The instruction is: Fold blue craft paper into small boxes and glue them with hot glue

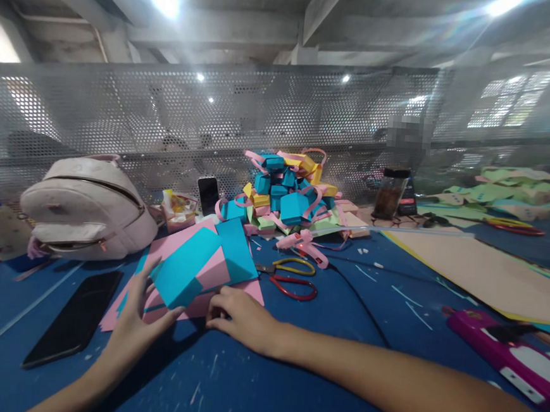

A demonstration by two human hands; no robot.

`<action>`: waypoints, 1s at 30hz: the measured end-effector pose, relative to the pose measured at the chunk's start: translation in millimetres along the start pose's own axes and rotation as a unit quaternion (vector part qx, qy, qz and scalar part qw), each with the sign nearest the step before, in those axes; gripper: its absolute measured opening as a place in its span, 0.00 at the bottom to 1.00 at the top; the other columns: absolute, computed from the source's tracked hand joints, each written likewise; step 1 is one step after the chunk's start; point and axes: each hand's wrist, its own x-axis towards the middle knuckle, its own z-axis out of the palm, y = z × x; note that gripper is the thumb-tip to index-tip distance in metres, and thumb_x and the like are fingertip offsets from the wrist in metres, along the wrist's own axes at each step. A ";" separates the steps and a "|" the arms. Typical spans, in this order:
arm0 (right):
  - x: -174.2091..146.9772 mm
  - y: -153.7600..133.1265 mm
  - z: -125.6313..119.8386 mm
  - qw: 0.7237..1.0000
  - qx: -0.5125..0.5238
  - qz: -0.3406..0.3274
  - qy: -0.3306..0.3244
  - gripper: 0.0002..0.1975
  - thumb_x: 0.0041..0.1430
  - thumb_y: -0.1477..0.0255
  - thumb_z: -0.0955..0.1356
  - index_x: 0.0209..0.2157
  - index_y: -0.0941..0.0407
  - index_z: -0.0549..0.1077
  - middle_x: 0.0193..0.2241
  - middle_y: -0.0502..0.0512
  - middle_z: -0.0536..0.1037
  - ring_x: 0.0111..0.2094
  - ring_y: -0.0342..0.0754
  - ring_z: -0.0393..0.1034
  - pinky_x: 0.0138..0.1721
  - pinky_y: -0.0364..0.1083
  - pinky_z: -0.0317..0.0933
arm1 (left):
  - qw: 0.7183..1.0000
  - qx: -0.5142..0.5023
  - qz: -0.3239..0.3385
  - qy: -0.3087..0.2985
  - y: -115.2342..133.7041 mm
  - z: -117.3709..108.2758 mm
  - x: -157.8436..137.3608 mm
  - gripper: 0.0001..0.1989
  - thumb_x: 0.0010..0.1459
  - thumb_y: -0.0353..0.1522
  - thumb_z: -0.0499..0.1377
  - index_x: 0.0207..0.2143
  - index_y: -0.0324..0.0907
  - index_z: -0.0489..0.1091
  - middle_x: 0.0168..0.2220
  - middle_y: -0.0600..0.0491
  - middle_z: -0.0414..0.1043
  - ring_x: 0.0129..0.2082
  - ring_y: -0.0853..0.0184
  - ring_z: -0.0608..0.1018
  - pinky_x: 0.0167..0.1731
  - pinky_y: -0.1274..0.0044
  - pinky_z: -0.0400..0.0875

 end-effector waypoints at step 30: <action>-1.8 2.1 -10.7 0.992 -0.122 -0.032 -0.023 0.08 0.62 0.66 0.71 0.37 0.57 0.73 0.37 0.54 0.74 0.41 0.49 0.70 0.38 0.43 0.60 | 1.000 0.024 0.008 0.002 -0.8 -0.4 0.3 0.39 0.54 0.40 0.66 0.64 0.52 0.52 0.63 0.46 0.55 0.64 0.50 0.62 0.61 0.56 0.59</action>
